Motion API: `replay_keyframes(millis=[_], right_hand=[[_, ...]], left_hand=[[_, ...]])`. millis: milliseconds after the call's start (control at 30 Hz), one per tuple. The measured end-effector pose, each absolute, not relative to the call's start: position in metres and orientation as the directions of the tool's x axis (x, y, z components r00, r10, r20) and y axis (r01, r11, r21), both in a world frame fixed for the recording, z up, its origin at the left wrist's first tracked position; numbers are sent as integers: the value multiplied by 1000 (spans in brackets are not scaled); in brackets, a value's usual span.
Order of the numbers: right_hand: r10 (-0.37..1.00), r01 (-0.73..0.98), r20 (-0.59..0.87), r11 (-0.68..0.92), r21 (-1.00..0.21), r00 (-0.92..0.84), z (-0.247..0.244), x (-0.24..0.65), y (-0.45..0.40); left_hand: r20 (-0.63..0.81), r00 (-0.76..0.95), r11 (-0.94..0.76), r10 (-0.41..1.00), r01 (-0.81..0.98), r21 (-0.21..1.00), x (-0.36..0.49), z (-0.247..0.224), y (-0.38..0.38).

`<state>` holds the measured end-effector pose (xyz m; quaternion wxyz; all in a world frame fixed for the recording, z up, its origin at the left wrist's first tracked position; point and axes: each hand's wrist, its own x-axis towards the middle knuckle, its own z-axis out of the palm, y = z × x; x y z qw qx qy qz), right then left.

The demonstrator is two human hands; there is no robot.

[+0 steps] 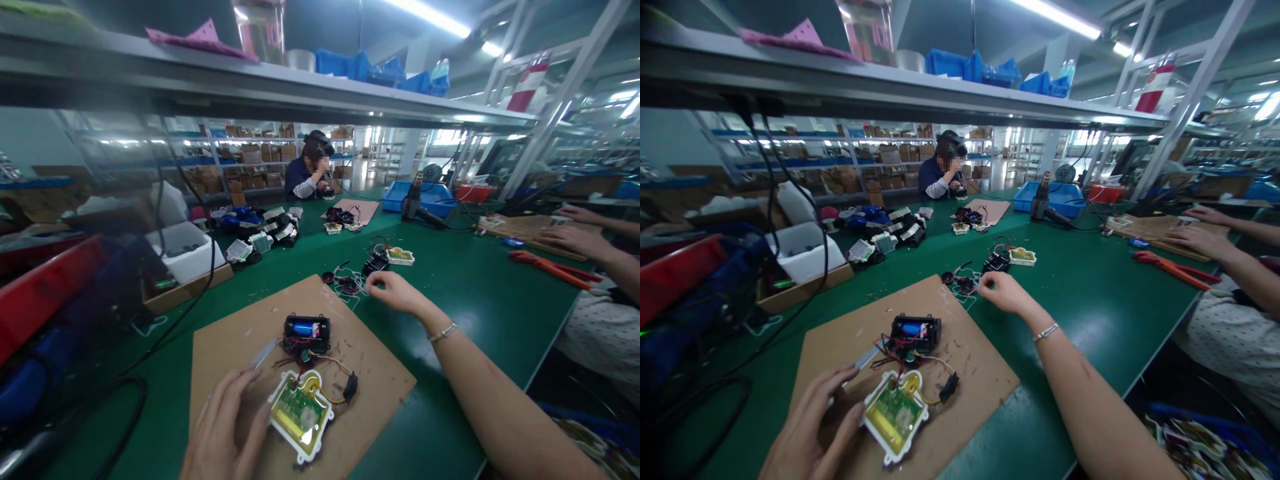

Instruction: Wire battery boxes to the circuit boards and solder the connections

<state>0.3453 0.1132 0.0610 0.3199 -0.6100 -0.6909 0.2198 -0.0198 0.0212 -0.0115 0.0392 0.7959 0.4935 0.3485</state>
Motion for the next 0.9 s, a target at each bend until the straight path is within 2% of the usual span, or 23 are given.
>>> replay_keyframes(millis=[100, 233, 367, 533, 633, 767, 900], right_hand=[[976, 573, 218, 181, -799, -4, 92, 353, 114], [987, 449, 157, 152, -880, -27, 126, 346, 108], [992, 412, 69, 107, -905, -106, 152, 322, 94], [948, 394, 51, 179, -901, -314, 182, 283, 71], [896, 395, 20, 216, -893, -444, 192, 258, 57], [810, 361, -30, 227, -905, -586, 193, 229, 34], [762, 256, -84, 110, -960, -642, 172, 215, 2]], left_hand=[[510, 269, -509, 817, 753, 417, -19, -8, 21], [484, 257, -499, 837, 723, 479, -18, -3, 21], [515, 219, -513, 829, 663, 545, -16, 15, 18], [559, 117, -522, 821, 552, 650, -4, 73, 19], [467, 170, -493, 868, 413, 765, 13, 109, 19], [313, 403, -362, 860, 50, 931, 32, 135, 12], [171, 439, -168, 882, -45, 985, 30, 129, -2]])
